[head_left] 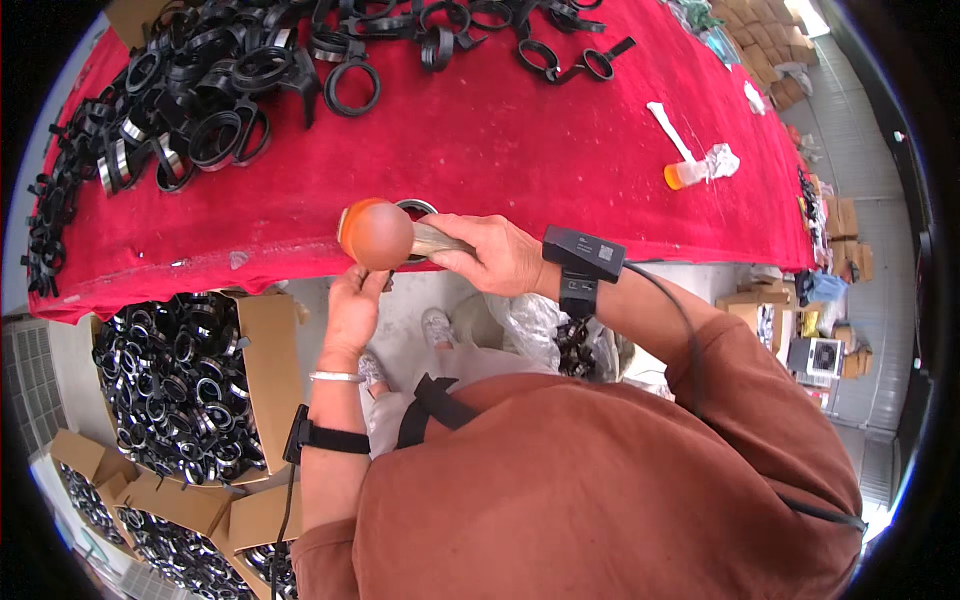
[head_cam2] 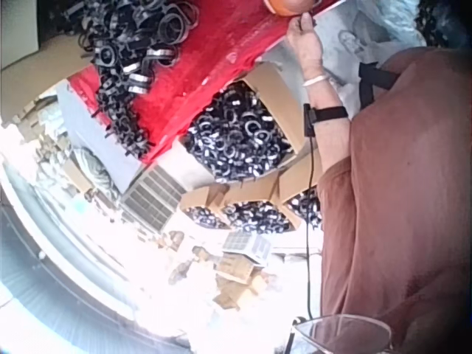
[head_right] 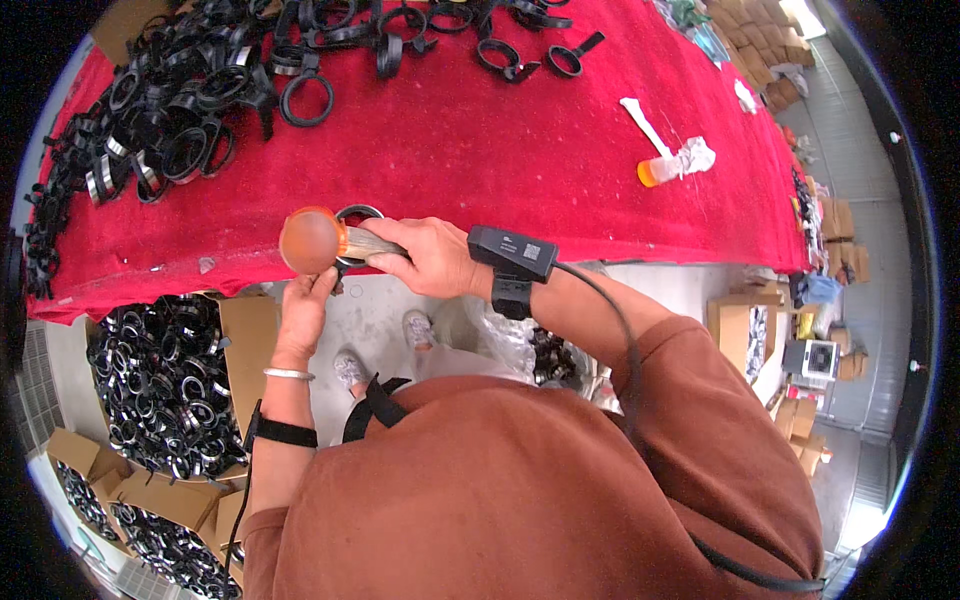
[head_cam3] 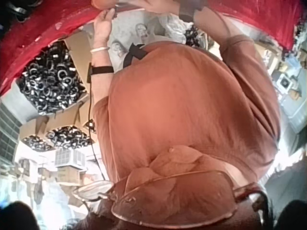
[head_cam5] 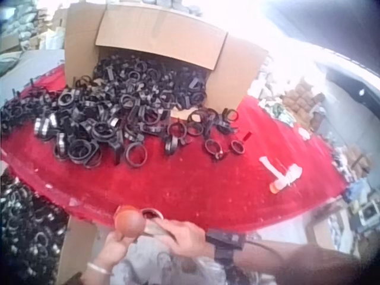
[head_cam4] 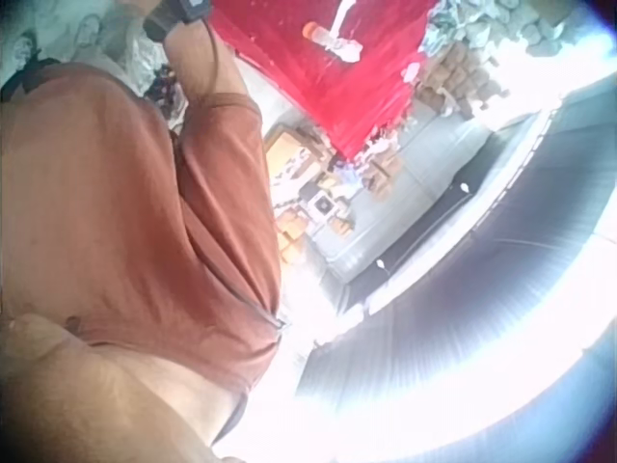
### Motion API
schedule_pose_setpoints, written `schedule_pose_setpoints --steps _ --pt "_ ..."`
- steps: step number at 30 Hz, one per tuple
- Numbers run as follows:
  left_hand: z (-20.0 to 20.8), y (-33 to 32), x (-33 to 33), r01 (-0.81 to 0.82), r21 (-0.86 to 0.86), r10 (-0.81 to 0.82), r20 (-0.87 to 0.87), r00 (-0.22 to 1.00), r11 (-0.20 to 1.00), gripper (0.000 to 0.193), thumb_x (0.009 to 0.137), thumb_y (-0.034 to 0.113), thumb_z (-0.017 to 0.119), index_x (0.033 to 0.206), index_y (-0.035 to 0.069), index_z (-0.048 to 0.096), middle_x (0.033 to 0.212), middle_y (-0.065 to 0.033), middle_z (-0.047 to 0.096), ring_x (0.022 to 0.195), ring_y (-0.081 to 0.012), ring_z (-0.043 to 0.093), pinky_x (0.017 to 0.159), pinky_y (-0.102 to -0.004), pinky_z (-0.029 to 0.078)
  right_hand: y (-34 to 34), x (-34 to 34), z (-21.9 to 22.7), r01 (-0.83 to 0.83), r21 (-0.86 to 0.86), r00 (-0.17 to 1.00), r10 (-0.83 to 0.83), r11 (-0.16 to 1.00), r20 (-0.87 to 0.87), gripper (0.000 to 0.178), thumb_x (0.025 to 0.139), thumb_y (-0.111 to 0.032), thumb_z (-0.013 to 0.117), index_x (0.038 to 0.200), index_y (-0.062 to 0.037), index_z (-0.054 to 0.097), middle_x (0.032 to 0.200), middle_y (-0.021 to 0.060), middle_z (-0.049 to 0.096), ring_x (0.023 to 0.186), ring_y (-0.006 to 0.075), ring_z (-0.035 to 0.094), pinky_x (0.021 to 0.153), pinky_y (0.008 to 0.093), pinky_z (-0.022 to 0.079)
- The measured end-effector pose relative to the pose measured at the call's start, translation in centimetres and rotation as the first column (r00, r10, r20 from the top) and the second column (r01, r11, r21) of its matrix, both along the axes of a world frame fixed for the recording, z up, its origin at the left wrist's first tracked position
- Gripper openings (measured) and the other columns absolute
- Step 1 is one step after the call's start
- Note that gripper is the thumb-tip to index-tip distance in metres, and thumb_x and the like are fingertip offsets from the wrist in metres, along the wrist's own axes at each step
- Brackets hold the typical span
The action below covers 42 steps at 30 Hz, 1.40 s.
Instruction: Using a rubber mallet to hammer a metal ring into a black plastic clamp component on a red-clothed assembly table.
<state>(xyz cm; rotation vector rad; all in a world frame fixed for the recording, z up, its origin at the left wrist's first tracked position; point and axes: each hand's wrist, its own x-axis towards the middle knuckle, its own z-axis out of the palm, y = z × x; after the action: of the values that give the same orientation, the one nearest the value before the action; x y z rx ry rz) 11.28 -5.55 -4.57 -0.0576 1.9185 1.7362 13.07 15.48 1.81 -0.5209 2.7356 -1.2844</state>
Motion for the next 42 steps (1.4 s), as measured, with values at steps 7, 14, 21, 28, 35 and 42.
schedule_pose_setpoints --steps 7,14,21,28,35,42 --pt "-0.2 -0.7 0.0 -0.023 0.032 0.022 0.03 0.999 0.999 0.023 0.087 0.022 0.056 0.081 0.0 0.06 0.077 -0.0014 0.056 0.075 -0.0109 0.047 0.073 -0.0262 0.038 -1.1 -1.2 3.3 -0.1 -0.117 0.99 0.087 0.988 -0.11 0.037 0.086 -0.022 0.056 0.119 -0.0074 0.049 0.087 0.0195 0.061 0.082 0.037 0.06 0.068 0.0427 0.049" --pt "-1.0 -0.3 -0.4 -0.025 -0.075 0.026 0.024 0.999 0.997 0.021 0.085 0.018 0.059 0.083 -0.002 0.062 0.073 -0.0027 0.06 0.071 -0.0099 0.052 0.067 -0.0257 0.042 0.3 -2.5 2.8 -0.121 0.119 0.992 0.116 0.985 0.049 0.04 0.089 -0.015 0.054 0.125 -0.0017 0.047 0.092 0.0158 0.063 0.08 0.026 0.065 0.069 0.0348 0.049" --pt "0.8 0.2 0.0 -0.002 -0.123 -0.004 -0.046 0.999 0.992 0.023 0.086 0.019 0.057 0.08 -0.003 0.061 0.072 -0.0043 0.06 0.07 -0.0103 0.051 0.067 -0.0256 0.041 1.5 -0.5 -0.7 0.235 -0.057 0.972 -0.235 0.97 0.01 0.036 0.089 -0.026 0.052 0.118 -0.0039 0.05 0.092 0.0247 0.059 0.088 0.04 0.06 0.072 0.0417 0.049" --pt "-0.3 -0.4 0.1 -0.024 -0.119 0.02 -0.032 0.999 0.993 0.021 0.086 0.018 0.057 0.08 -0.002 0.06 0.072 -0.0036 0.058 0.07 -0.0103 0.048 0.066 -0.026 0.039 1.4 -1.1 3.7 0.283 -0.264 0.959 -0.269 0.922 0.09 0.038 0.09 -0.025 0.052 0.12 -0.0014 0.048 0.092 0.0244 0.06 0.088 0.039 0.06 0.072 0.042 0.049" --pt "-0.8 -0.5 -0.1 0.002 -0.088 0.001 0.024 1.0 0.996 0.019 0.086 0.021 0.055 0.082 0.004 0.061 0.076 -0.0008 0.06 0.074 -0.0105 0.045 0.072 -0.0253 0.034 3.8 0.0 1.7 0.309 -0.024 0.913 -0.289 0.951 0.29 0.041 0.09 -0.023 0.052 0.124 -0.0026 0.046 0.075 0.0215 0.059 0.073 0.0341 0.064 0.063 0.0387 0.048" --pt "-0.9 -0.6 0.4 -0.033 -0.133 0.039 0.041 0.998 0.991 0.022 0.086 0.022 0.057 0.082 0.002 0.062 0.074 -0.0006 0.058 0.072 -0.0089 0.046 0.068 -0.0248 0.037 4.0 2.6 0.6 0.325 -0.113 0.941 -0.308 0.939 0.141 0.038 0.089 -0.024 0.052 0.122 -0.0041 0.047 0.087 0.0252 0.06 0.082 0.0397 0.061 0.067 0.0425 0.048"
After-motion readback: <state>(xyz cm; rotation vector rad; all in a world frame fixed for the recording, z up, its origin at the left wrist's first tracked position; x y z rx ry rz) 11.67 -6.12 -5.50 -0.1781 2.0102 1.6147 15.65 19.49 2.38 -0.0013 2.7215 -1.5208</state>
